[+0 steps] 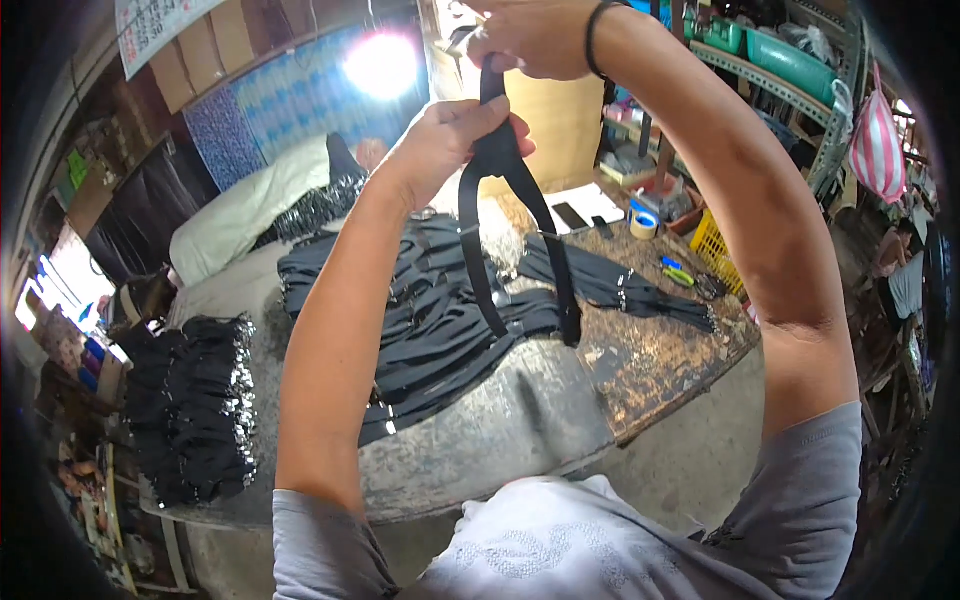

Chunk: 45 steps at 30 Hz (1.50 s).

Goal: Assembling black suspender straps by attaching clips and buckles at a workshop table.

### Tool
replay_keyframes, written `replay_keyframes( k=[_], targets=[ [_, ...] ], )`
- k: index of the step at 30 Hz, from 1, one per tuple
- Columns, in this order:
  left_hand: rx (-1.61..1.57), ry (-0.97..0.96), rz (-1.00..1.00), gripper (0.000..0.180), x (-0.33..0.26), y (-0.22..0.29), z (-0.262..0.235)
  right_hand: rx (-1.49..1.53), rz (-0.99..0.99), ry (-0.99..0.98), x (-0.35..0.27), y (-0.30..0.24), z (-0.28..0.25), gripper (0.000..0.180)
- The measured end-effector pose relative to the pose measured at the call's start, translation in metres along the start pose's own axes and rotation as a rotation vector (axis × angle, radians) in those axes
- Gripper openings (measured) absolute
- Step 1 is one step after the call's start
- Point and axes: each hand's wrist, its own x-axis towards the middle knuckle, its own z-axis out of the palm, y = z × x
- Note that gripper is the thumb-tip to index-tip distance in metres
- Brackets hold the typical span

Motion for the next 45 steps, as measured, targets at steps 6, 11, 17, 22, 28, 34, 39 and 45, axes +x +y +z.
replay_keyframes(
  k=[6,11,17,22,28,34,39,45],
  targets=[
    [-0.042,-0.018,0.157,0.042,0.010,0.042,-0.013,-0.027,-0.029,0.080,0.021,0.024,-0.052,0.038],
    [-0.108,-0.100,0.243,0.048,-0.001,0.060,-0.007,-0.006,-0.057,0.056,0.014,0.028,-0.087,0.034],
    [-0.529,-0.524,0.306,0.056,-0.004,0.017,0.019,0.042,-0.173,-0.048,-0.010,0.040,-0.080,0.033],
    [-0.820,-0.547,0.071,0.098,-0.052,-0.034,0.087,0.089,-0.201,-0.276,-0.024,0.057,-0.011,0.038],
    [-1.119,-0.730,-0.404,0.066,-0.109,-0.118,0.147,0.556,-0.125,-0.280,-0.111,0.073,0.037,0.027],
    [-0.783,-1.000,-0.494,0.037,-0.145,-0.181,0.187,0.486,0.091,-0.344,-0.236,0.111,0.124,0.008],
    [-0.267,-0.966,-0.666,0.032,-0.131,-0.208,0.168,0.751,0.395,-0.563,-0.366,0.122,0.183,0.009],
    [0.118,-0.754,-0.811,0.034,-0.088,-0.285,0.110,1.140,0.614,-0.655,-0.479,0.063,0.297,0.018]
  ],
)
